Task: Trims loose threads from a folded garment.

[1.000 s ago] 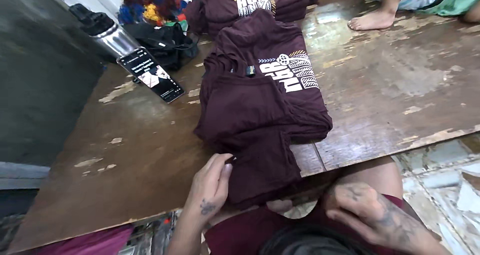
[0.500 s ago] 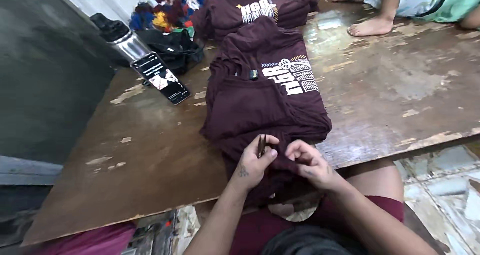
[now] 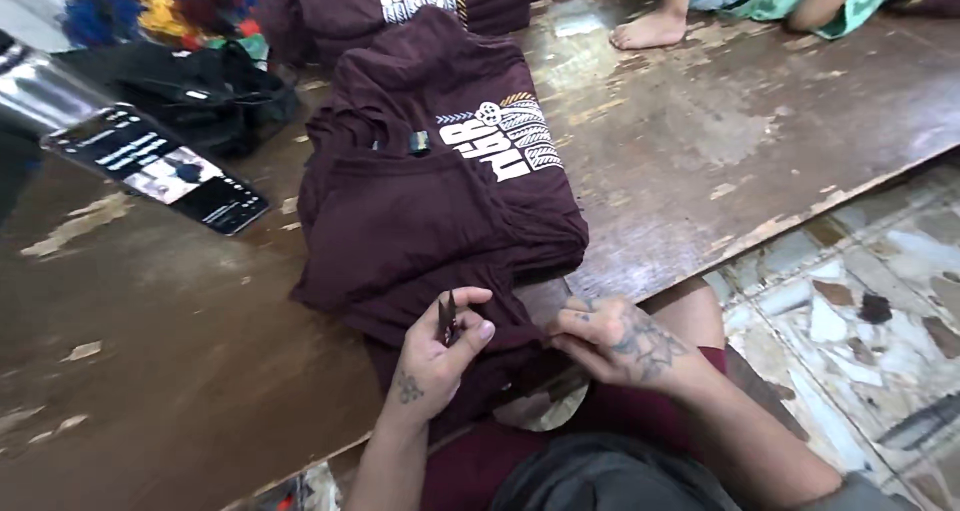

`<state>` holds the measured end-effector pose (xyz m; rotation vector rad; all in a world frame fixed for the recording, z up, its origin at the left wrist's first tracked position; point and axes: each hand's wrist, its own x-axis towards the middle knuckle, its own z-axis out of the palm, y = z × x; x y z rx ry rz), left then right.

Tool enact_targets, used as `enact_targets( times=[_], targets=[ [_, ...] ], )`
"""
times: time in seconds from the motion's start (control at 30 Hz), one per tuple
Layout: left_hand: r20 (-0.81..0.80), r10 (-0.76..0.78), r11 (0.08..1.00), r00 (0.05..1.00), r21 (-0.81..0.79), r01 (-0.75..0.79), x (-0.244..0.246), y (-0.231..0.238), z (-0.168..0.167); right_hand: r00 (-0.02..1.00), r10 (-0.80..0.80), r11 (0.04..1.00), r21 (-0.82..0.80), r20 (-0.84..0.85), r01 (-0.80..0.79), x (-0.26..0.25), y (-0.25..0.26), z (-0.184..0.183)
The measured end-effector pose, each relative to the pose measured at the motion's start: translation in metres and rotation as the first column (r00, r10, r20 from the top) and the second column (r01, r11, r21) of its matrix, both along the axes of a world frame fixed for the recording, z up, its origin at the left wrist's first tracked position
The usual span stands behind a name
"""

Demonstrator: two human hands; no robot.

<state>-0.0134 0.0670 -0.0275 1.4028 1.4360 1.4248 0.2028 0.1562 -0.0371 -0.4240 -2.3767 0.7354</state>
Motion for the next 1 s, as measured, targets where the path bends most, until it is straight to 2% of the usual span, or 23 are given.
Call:
enact_targets(
  times=[0.1,0.2,0.3,0.37,0.5,0.57,0.63,0.67,0.73,0.9,1.0],
  targets=[
    [0.055,0.074,0.996,0.996,-0.046,-0.071,0.002,0.005,0.003,0.997,-0.052,0.994,-0.094,-0.052,0.046,-0.021,-0.004,-0.003],
    [0.078,0.123,0.99,0.989,-0.085,-0.116,0.004,0.003,0.004,0.973,-0.014,0.955,-0.291,-0.232,-0.055,-0.037,-0.002,-0.018],
    [0.05,0.118,0.99,0.992,-0.087,-0.114,0.003,0.001,0.004,0.986,0.119,0.864,-0.478,-0.118,-0.161,-0.022,0.012,-0.012],
    [0.018,0.103,0.989,0.995,-0.104,-0.1,0.002,-0.001,0.006,0.985,0.164,0.874,-0.455,-0.052,-0.17,-0.013,0.02,-0.011],
    [-0.064,0.04,0.993,0.997,-0.111,-0.047,0.003,-0.001,0.006,0.991,0.134,0.952,-0.278,-0.008,-0.131,-0.008,0.017,-0.009],
    [-0.199,-0.018,0.992,0.98,-0.128,-0.008,0.0,-0.003,0.008,0.995,0.089,0.982,-0.172,0.036,-0.082,-0.004,0.01,-0.007],
    [-0.467,-0.065,0.988,0.882,-0.156,-0.01,-0.005,-0.009,0.012,0.998,0.063,0.996,-0.057,-0.003,-0.063,0.0,0.001,-0.009],
    [-0.602,-0.084,0.984,0.794,-0.174,-0.027,-0.007,-0.013,0.018,0.998,0.053,0.999,-0.006,-0.039,-0.053,0.001,-0.003,-0.011],
    [-0.768,-0.09,0.992,0.635,-0.126,-0.011,-0.008,-0.022,0.032,0.994,0.026,0.997,0.079,-0.102,-0.018,0.003,-0.011,-0.012],
    [-0.93,-0.011,0.966,0.368,0.085,0.244,0.004,-0.032,0.059,0.982,-0.058,0.985,0.151,-0.18,0.086,0.002,-0.026,-0.01],
    [-0.966,0.062,0.95,0.251,0.135,0.283,0.015,-0.029,0.064,0.974,-0.081,0.973,0.193,-0.213,0.123,-0.003,-0.031,-0.006]
  ],
)
